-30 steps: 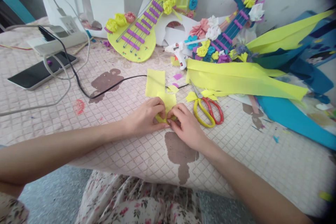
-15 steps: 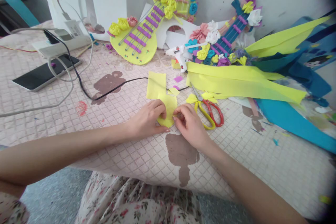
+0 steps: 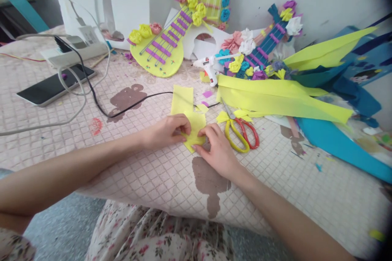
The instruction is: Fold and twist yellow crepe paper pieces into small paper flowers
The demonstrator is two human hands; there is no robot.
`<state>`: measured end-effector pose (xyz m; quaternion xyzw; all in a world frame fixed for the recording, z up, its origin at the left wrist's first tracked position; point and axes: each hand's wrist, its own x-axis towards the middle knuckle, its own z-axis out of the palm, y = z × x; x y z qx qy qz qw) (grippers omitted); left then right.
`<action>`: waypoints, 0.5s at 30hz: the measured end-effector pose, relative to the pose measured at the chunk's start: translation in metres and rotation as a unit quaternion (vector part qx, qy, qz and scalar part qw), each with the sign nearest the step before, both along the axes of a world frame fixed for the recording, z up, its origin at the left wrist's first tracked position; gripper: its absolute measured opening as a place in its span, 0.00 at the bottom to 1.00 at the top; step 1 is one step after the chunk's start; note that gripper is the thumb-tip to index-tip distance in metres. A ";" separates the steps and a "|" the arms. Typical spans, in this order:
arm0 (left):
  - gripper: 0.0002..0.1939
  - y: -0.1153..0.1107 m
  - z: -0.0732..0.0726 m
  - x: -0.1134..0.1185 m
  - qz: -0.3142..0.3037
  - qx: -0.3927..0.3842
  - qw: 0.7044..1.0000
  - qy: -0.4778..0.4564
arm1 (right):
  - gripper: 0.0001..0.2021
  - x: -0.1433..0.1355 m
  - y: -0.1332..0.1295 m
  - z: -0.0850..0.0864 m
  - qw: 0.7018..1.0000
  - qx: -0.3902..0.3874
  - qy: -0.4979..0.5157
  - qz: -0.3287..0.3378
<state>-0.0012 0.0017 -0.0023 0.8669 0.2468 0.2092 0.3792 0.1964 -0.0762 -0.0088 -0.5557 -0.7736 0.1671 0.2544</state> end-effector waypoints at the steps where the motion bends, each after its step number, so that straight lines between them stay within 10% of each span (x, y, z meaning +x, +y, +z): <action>1: 0.04 0.002 0.001 -0.001 -0.002 -0.005 1.000 -0.002 | 0.10 0.000 0.000 0.000 1.000 -0.001 0.001 0.000; 15: 0.09 0.015 -0.001 -0.004 0.217 -0.005 0.976 0.012 | 0.05 0.004 -0.001 0.001 0.997 0.010 0.071 0.010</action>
